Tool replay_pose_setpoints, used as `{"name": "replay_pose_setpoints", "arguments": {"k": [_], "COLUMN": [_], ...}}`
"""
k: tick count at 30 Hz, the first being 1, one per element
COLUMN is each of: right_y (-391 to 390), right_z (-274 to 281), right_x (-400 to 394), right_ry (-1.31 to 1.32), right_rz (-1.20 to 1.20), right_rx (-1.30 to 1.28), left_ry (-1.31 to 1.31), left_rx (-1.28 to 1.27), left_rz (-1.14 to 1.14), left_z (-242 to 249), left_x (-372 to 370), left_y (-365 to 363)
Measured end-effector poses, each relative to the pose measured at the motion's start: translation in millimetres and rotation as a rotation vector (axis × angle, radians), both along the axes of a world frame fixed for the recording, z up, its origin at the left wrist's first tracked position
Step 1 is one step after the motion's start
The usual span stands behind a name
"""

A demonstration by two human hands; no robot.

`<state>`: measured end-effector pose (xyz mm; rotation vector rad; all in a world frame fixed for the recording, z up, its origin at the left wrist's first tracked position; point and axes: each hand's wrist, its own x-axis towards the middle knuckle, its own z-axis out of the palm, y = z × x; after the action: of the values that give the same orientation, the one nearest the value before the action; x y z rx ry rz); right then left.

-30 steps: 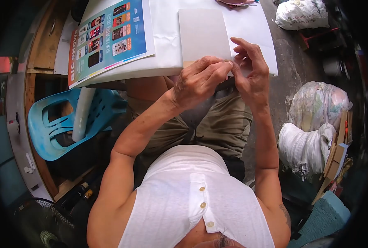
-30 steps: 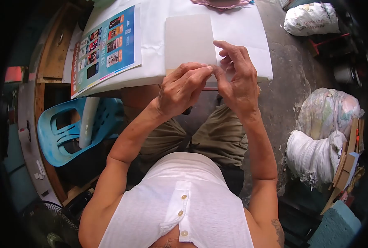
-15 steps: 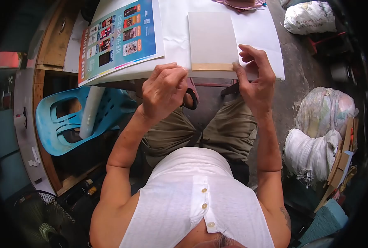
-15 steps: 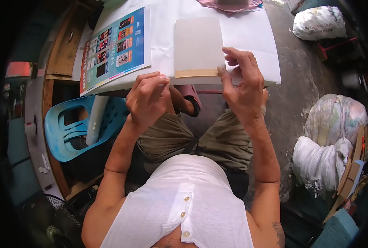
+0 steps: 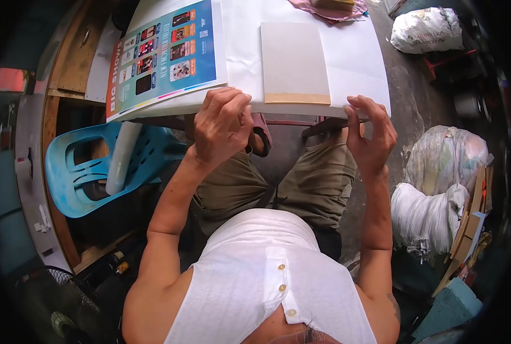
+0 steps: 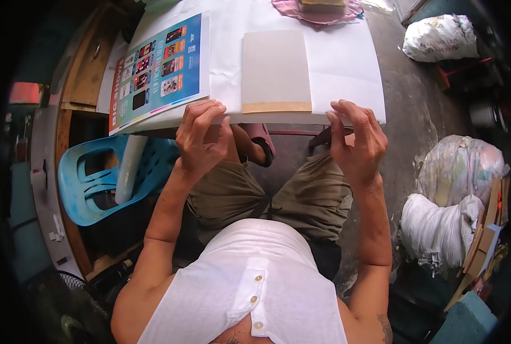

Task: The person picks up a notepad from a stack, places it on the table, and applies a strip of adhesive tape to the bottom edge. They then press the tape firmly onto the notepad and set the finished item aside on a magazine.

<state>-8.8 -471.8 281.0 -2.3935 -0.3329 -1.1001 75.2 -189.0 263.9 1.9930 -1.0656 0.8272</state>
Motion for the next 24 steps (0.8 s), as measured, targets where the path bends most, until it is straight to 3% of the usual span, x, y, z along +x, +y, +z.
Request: {"name": "replay_pose_setpoints", "arguments": {"k": [5, 10, 14, 16, 19, 22, 24], "right_y": [34, 32, 47, 59, 73, 69, 59], "right_z": [1, -5, 33, 51, 63, 74, 58], "right_x": [9, 6, 4, 6, 27, 56, 79], "right_ry": [0.084, -0.029, -0.17, -0.196, -0.223, -0.008, 0.091], "right_rz": [0.038, 0.116, 0.207, 0.291, 0.271, 0.221, 0.309], "right_rx": [-0.066, -0.205, -0.325, -0.295, 0.024, -0.02, 0.064], "left_ry": [0.087, 0.052, -0.17, -0.168, -0.015, 0.172, 0.248], "left_rx": [-0.011, -0.002, 0.081, 0.014, -0.088, -0.258, -0.298], "left_rz": [-0.019, 0.025, 0.072, -0.057, -0.155, -0.117, -0.02], "left_z": [5, -1, 40, 58, 85, 116, 131], "left_x": [-18, -22, -28, -24, -18, 7, 31], "left_y": [-35, -24, -22, -25, -17, 13, 39]}}
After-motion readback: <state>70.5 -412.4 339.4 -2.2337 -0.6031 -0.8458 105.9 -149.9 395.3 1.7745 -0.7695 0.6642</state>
